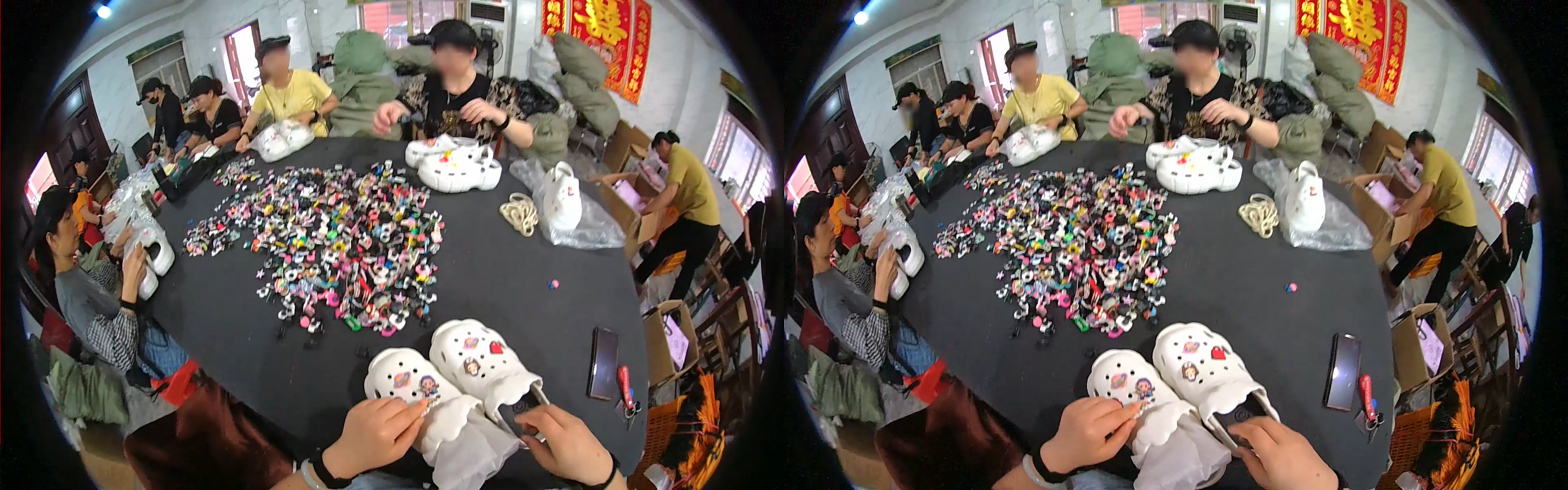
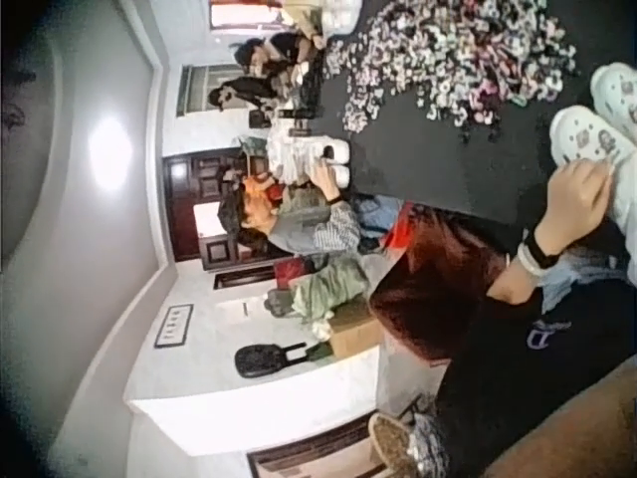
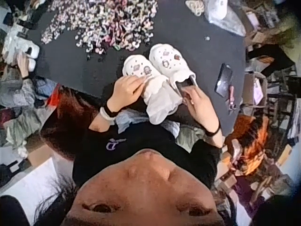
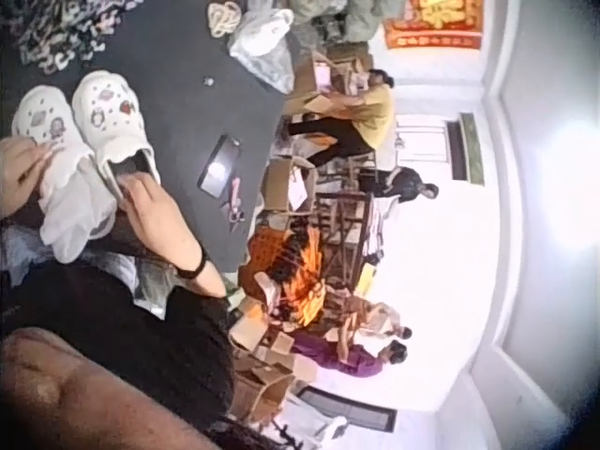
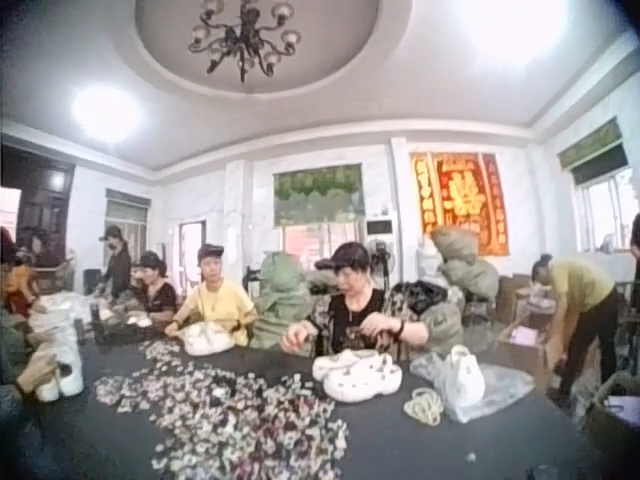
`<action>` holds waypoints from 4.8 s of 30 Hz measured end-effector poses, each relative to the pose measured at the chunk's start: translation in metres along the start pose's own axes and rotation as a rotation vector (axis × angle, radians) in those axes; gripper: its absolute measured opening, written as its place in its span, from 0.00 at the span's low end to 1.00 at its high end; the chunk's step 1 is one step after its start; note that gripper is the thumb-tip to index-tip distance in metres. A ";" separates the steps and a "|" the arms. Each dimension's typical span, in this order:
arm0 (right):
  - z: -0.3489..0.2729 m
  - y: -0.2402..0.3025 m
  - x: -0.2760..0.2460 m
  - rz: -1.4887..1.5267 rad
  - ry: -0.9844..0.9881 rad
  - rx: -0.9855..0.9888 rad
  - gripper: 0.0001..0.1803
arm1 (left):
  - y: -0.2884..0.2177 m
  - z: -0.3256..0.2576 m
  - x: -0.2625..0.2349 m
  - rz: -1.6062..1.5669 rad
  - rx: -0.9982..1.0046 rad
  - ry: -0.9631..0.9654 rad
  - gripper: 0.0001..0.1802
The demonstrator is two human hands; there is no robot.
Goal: Attaching small decorative charms into the holes of white foam clogs.
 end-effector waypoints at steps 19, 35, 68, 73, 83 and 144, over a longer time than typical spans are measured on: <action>0.036 0.013 0.067 1.726 0.246 0.862 0.18 | -0.006 0.001 -0.002 -0.219 -0.066 -0.242 0.04; 0.065 0.002 0.075 1.417 0.309 0.807 0.24 | 0.010 0.000 0.020 -0.221 -0.080 -0.148 0.14; 0.056 -0.024 0.098 1.190 0.302 0.610 0.25 | -0.002 0.006 0.017 0.028 0.045 0.006 0.16; 0.057 -0.016 0.090 1.193 0.297 0.601 0.23 | -0.007 0.004 0.016 0.125 0.052 0.038 0.16; 0.055 -0.013 0.089 1.186 0.293 0.528 0.22 | -0.003 0.013 0.005 -0.013 0.003 0.084 0.13; 0.055 -0.023 0.090 1.561 0.450 0.702 0.27 | -0.007 0.026 -0.011 0.093 0.088 0.315 0.14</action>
Point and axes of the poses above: each hand's wrist, its own z-axis towards the middle knuckle, its own x-axis out of the palm, y = z × x, the point moved 1 cm from there along z, towards the middle knuckle, and after that the axes turned 4 degrees about z, right-handed, at the moved point
